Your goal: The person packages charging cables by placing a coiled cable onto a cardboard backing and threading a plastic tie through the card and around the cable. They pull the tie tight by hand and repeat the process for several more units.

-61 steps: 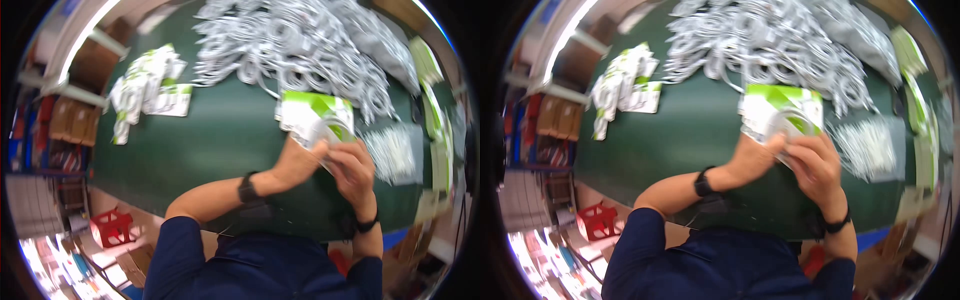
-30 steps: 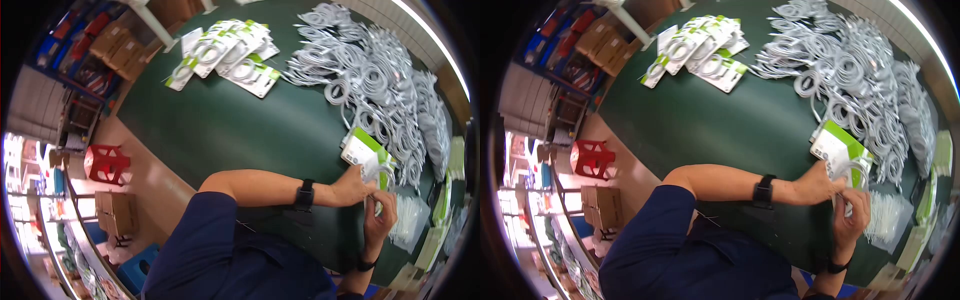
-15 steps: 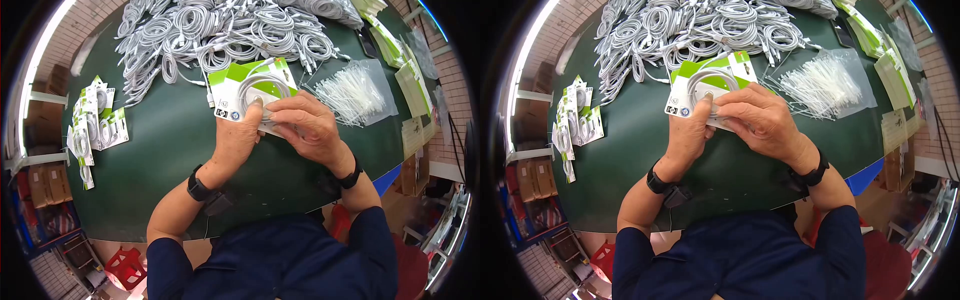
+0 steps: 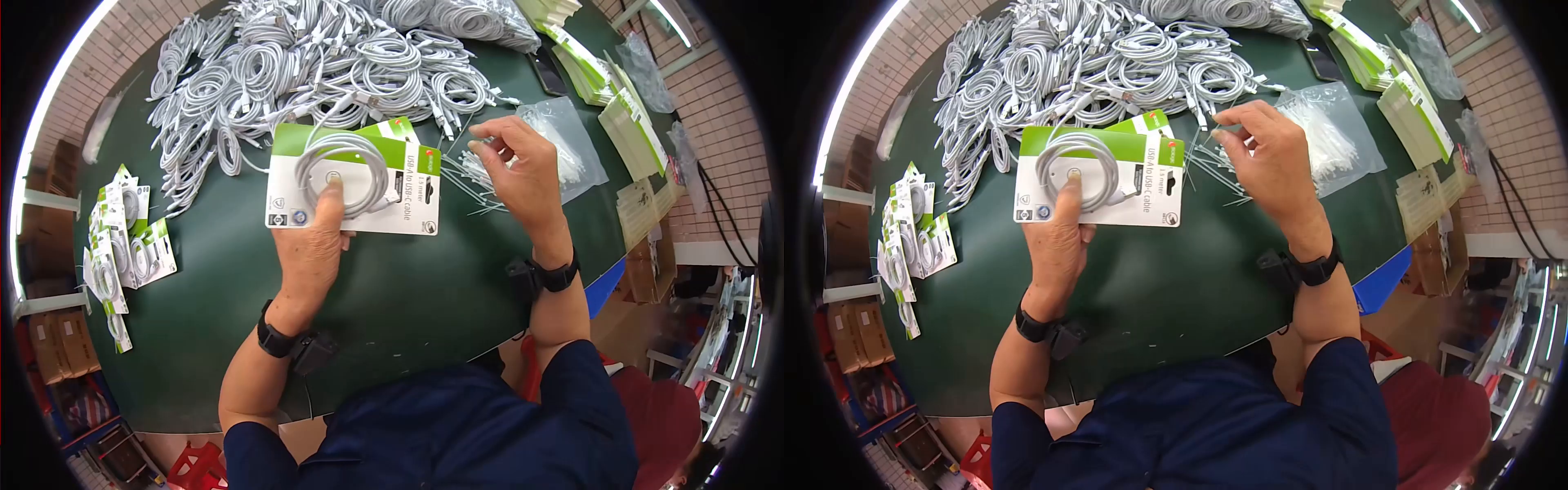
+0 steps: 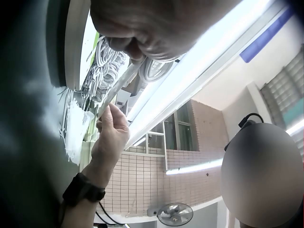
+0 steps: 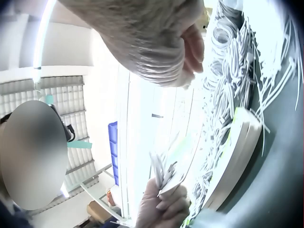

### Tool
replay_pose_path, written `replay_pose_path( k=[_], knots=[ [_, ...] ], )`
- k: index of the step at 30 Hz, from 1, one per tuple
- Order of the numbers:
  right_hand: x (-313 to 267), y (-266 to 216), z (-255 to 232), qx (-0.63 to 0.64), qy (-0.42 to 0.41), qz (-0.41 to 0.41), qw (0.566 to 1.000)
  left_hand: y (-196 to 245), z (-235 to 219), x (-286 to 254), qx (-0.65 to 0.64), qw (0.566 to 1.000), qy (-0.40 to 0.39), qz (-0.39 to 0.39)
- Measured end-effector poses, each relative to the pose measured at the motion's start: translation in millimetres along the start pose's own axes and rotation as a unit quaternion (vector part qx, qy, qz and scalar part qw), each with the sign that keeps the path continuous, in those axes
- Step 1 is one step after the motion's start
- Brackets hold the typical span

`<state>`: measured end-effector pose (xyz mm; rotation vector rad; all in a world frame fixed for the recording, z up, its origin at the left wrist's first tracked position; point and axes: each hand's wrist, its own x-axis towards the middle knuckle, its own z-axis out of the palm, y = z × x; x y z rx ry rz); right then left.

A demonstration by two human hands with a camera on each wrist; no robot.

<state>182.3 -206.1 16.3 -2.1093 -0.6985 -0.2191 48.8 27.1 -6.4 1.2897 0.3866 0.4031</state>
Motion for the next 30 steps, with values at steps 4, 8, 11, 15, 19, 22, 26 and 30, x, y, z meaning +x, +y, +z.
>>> replay_pose_path(
  k=[4, 8, 11, 15, 19, 22, 26, 30],
  knots=[
    [1.3, 42.0, -5.9, -0.202, -0.092, 0.022, 0.975, 1.7, 1.4, 1.8, -0.004, 0.999, 0.034, 0.001],
    [-1.9, 52.7, -0.2, -0.273, -0.149, 0.035, 0.950, -3.1, 2.7, -4.8, -0.012, 1.000, -0.006, -0.004],
    [1.9, 79.8, -3.6, -0.229, -0.165, -0.016, 0.959, 2.3, 3.0, -10.0, -0.055, 0.993, -0.065, -0.077],
    [4.6, 87.1, 0.1, -0.231, -0.139, -0.024, 0.963, -35.2, 12.1, -6.3, -0.078, 0.991, -0.093, 0.064],
    [7.8, 97.8, 1.0, -0.205, -0.136, -0.024, 0.969, -33.7, 13.0, -8.8, -0.087, 0.988, -0.110, 0.060],
    [7.6, 92.6, 4.1, -0.189, -0.115, -0.030, 0.975, -50.6, 14.0, -6.2, 0.004, 0.988, -0.117, 0.104],
    [9.5, 89.8, 5.2, -0.195, -0.108, -0.039, 0.974, -75.1, 18.5, -2.8, 0.170, 0.944, -0.074, 0.273],
    [9.9, 84.2, 7.1, -0.188, -0.093, -0.029, 0.977, -68.7, 18.2, -5.1, 0.106, 0.965, -0.085, 0.223]
  ],
)
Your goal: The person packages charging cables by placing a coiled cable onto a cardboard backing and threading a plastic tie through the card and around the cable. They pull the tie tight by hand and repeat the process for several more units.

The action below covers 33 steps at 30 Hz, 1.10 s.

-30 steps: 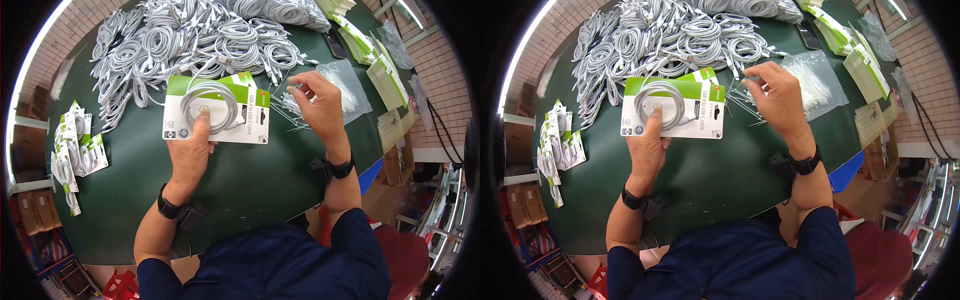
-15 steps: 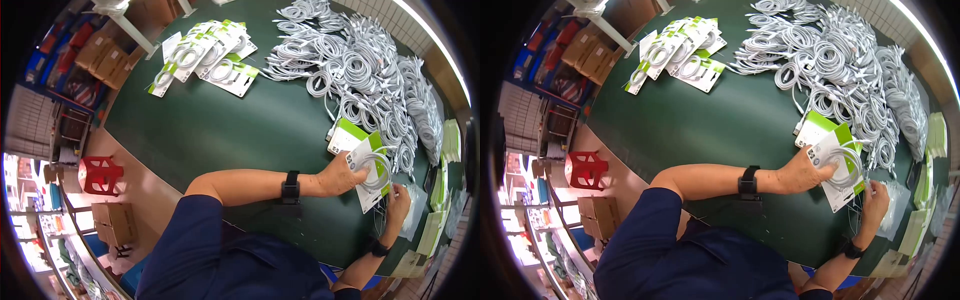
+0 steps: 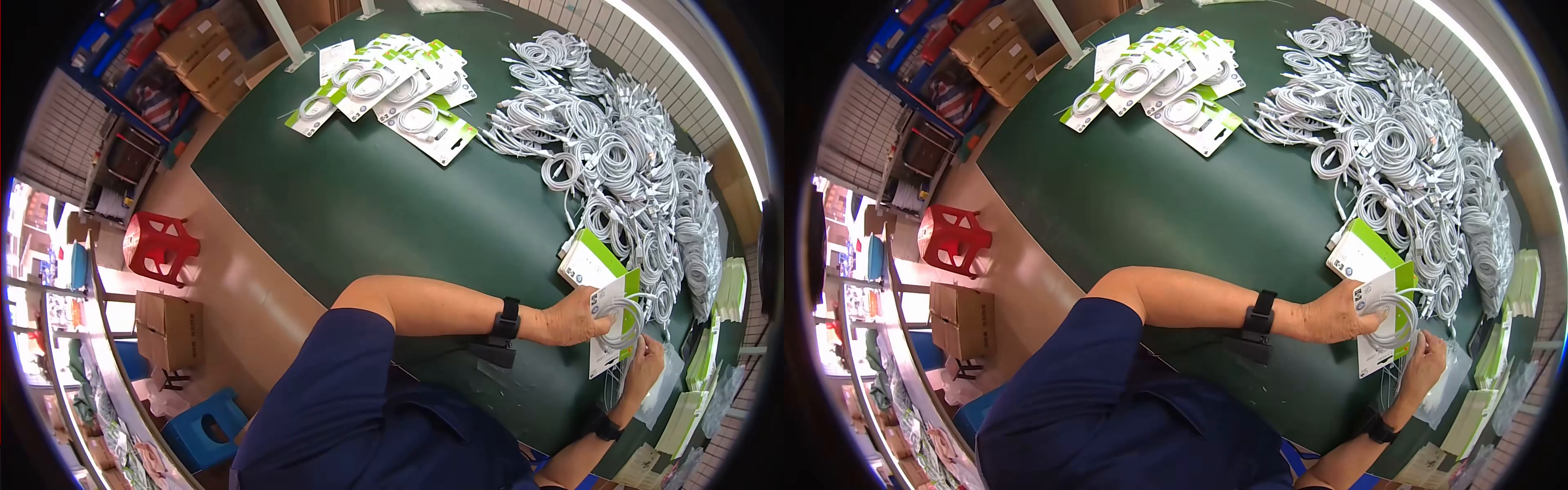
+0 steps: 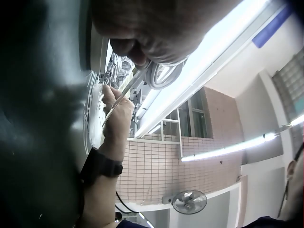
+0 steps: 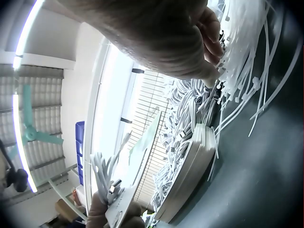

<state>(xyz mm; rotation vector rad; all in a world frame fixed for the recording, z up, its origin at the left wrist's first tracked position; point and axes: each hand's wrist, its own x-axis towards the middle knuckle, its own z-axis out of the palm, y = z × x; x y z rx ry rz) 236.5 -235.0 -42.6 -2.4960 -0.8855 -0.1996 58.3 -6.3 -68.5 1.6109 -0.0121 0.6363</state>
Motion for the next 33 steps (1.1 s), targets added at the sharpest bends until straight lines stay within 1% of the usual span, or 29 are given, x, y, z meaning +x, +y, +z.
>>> replay_pose_path(
  k=[1, 4, 5, 7, 10, 13, 16, 19, 21, 22, 24, 26, 27, 28, 30, 32, 33],
  knots=[
    [1.0, 2.5, -0.4, -0.004, 0.009, -0.004, 1.000, 1.1, 0.1, 1.8, -0.017, 1.000, -0.005, -0.010],
    [2.1, 4.5, 0.3, -0.009, 0.034, -0.016, 0.999, -1.9, -0.1, 3.7, 0.059, 0.998, -0.009, 0.027],
    [1.5, 4.0, 0.4, 0.001, 0.040, -0.013, 0.999, -2.8, 0.9, 2.9, 0.012, 1.000, -0.001, 0.006],
    [1.6, -7.0, -2.4, 0.021, 0.051, -0.005, 0.998, 13.3, -4.5, 4.0, -0.083, 0.996, 0.013, -0.036],
    [1.2, -4.5, -1.8, 0.042, 0.057, -0.003, 0.998, 8.7, -7.3, 4.0, 0.052, 0.997, -0.003, 0.061],
    [0.1, -6.3, -4.4, 0.059, 0.087, 0.020, 0.994, 13.8, -8.8, 5.2, -0.028, 0.999, -0.005, 0.027],
    [-1.3, -8.8, -8.5, 0.101, 0.083, 0.041, 0.991, 19.4, -11.9, 5.4, -0.100, 0.994, -0.015, -0.035],
    [-2.6, -19.5, -16.6, 0.156, 0.057, 0.103, 0.981, 23.5, -13.3, 2.6, -0.145, 0.986, -0.019, -0.081],
    [-5.0, -16.7, -11.3, 0.245, 0.104, 0.104, 0.958, 33.7, -16.5, 3.1, -0.165, 0.977, -0.018, -0.136],
    [-6.3, -25.6, -18.0, 0.249, 0.107, 0.116, 0.956, 28.5, -20.7, 2.4, -0.075, 0.992, -0.039, -0.095],
    [-8.6, -40.5, -26.5, 0.269, 0.119, 0.128, 0.947, 31.2, -28.4, 1.1, 0.041, 0.995, -0.069, -0.060],
    [-10.7, -47.4, -32.0, 0.300, 0.125, 0.124, 0.938, 49.2, -28.5, 4.5, 0.013, 0.995, -0.037, -0.097],
    [-11.3, -51.6, -34.4, 0.315, 0.121, 0.121, 0.934, 53.4, -27.1, 2.6, -0.044, 0.991, 0.004, -0.126],
    [-11.1, -55.6, -37.8, 0.335, 0.112, 0.103, 0.930, 48.1, -32.9, 1.4, 0.033, 0.995, -0.026, -0.092],
    [-11.7, -58.9, -43.4, 0.355, 0.099, 0.065, 0.927, 36.0, -43.3, -3.5, 0.100, 0.990, -0.052, -0.079],
    [-14.0, -60.6, -47.3, 0.354, 0.092, 0.034, 0.930, 30.0, -50.2, -12.2, 0.105, 0.990, -0.049, -0.082],
    [-14.5, -62.4, -50.5, 0.355, 0.088, 0.020, 0.931, 27.5, -53.3, -16.7, 0.115, 0.991, -0.045, -0.058]
  ],
)
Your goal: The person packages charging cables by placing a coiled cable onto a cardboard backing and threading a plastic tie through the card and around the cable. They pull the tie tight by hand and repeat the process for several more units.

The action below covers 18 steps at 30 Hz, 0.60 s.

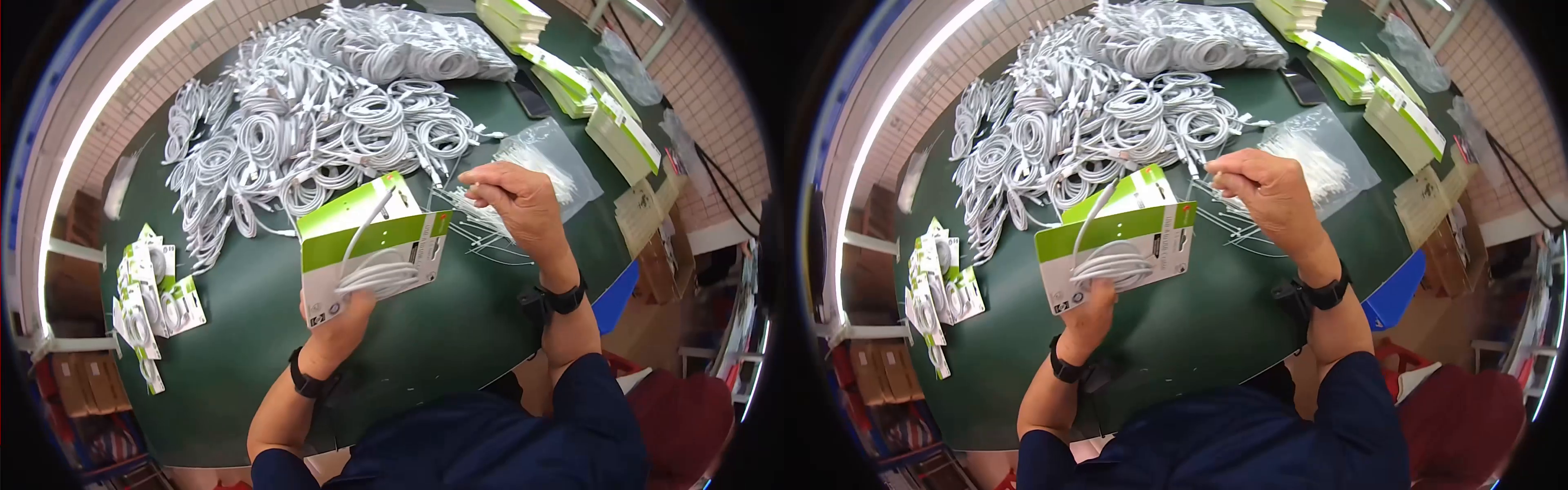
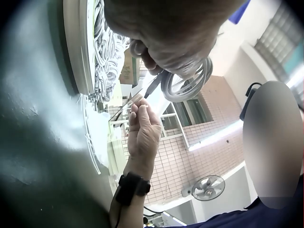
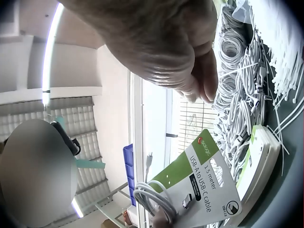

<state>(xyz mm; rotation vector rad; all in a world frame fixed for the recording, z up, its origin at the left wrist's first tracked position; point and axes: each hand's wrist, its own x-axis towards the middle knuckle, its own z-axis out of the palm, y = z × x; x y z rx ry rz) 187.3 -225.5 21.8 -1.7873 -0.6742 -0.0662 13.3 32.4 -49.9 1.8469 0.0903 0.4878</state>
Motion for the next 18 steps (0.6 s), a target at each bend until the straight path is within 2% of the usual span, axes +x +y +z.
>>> replay_pose_path(
  k=[1, 4, 6, 7, 10, 12, 13, 16, 18],
  knots=[
    [-0.2, -2.0, -1.9, 0.002, -0.012, -0.012, 1.000, -4.0, -2.4, -2.7, 0.011, 1.000, 0.010, 0.022],
    [0.9, 1.2, -6.3, -0.024, -0.018, -0.129, 0.991, -13.6, -11.8, -6.1, 0.141, 0.979, -0.028, 0.142],
    [0.4, -1.6, -6.6, -0.020, -0.023, -0.135, 0.990, -11.2, -17.0, -6.3, 0.237, 0.949, -0.051, 0.203],
    [-0.2, -2.1, -6.6, -0.023, -0.025, -0.137, 0.990, -4.6, -14.7, -1.5, 0.158, 0.970, -0.064, 0.174],
    [-1.1, -9.2, -3.1, -0.016, -0.030, -0.135, 0.990, 50.5, -14.1, 26.5, 0.179, 0.933, -0.140, 0.280],
    [-3.0, -11.1, -0.5, 0.001, -0.044, -0.143, 0.989, 58.8, -10.9, 30.9, 0.092, 0.915, -0.144, 0.365],
    [-2.9, -10.3, 0.8, 0.015, -0.056, -0.156, 0.986, 51.1, -7.4, 28.5, 0.110, 0.890, -0.122, 0.427],
    [-4.1, -14.5, 3.8, 0.082, -0.092, -0.160, 0.979, 60.1, -21.1, 20.2, 0.149, 0.867, -0.212, 0.426],
    [-7.7, -17.9, 6.2, 0.132, -0.111, -0.144, 0.974, 58.5, -19.9, 13.5, 0.146, 0.858, -0.211, 0.446]
  ],
)
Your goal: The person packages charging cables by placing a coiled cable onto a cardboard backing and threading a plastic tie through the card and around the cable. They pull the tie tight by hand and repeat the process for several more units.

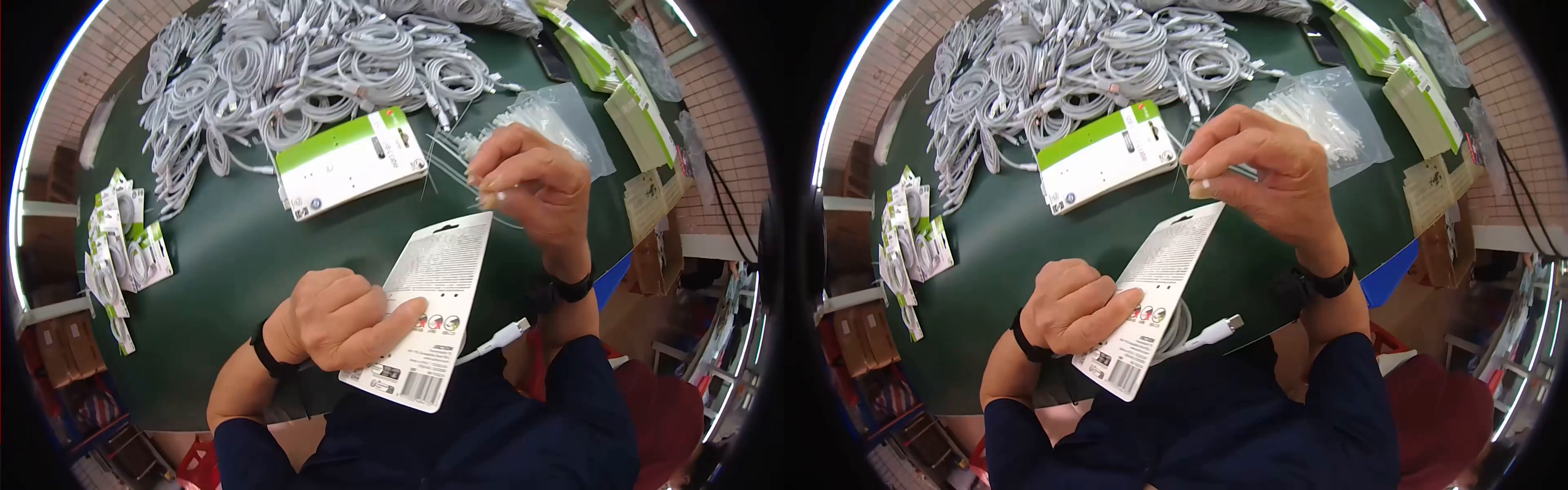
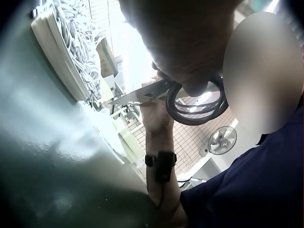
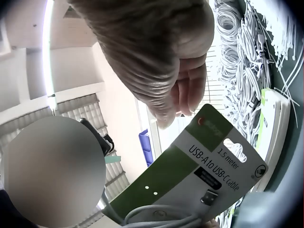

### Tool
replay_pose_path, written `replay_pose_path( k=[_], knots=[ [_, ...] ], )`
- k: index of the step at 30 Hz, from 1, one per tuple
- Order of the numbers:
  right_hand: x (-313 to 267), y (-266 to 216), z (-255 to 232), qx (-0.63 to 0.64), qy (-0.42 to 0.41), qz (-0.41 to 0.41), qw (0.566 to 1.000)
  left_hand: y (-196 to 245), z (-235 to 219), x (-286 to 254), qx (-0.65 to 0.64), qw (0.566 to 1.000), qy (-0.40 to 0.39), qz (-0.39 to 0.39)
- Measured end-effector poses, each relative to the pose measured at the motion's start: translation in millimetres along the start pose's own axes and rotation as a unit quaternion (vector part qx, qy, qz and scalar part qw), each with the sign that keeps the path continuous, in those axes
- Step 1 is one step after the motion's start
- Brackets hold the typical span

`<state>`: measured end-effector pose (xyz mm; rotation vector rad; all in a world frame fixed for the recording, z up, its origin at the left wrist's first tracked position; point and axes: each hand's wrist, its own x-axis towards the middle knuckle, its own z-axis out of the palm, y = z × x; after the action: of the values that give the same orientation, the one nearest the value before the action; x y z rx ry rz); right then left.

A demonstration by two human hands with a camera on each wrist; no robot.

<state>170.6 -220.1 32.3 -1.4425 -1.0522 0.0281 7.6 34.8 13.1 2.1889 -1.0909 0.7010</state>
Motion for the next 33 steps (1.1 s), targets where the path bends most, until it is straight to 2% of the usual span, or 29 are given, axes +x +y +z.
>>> replay_pose_path(
  k=[2, 4, 8, 15, 22, 28, 33],
  knots=[
    [-1.2, -5.3, 7.5, 0.099, 0.000, 0.014, 0.995, 4.2, 2.0, -3.3, 0.013, 1.000, -0.002, 0.022],
    [-2.8, -11.9, 12.4, 0.109, -0.014, 0.000, 0.994, 6.4, 8.0, -7.6, 0.013, 0.999, 0.009, 0.038],
    [-12.2, -20.3, 28.4, 0.112, -0.012, 0.006, 0.994, 9.2, 17.0, -11.3, 0.005, 0.999, 0.014, 0.046],
    [-10.2, -15.7, 29.2, 0.075, -0.071, -0.045, 0.994, 9.1, 18.3, -9.5, -0.010, 0.999, 0.006, 0.046],
    [-8.9, -14.9, 32.9, 0.097, -0.109, -0.035, 0.989, 6.7, 27.0, -5.8, -0.037, 0.996, 0.052, 0.059],
    [-10.3, -13.6, 34.2, 0.093, -0.116, -0.029, 0.988, 10.5, 21.9, -8.7, -0.025, 0.999, 0.020, 0.039],
    [-10.9, -14.9, 38.5, 0.090, -0.111, -0.015, 0.990, 10.8, 23.8, -9.4, -0.029, 0.998, 0.027, 0.041]
  ],
)
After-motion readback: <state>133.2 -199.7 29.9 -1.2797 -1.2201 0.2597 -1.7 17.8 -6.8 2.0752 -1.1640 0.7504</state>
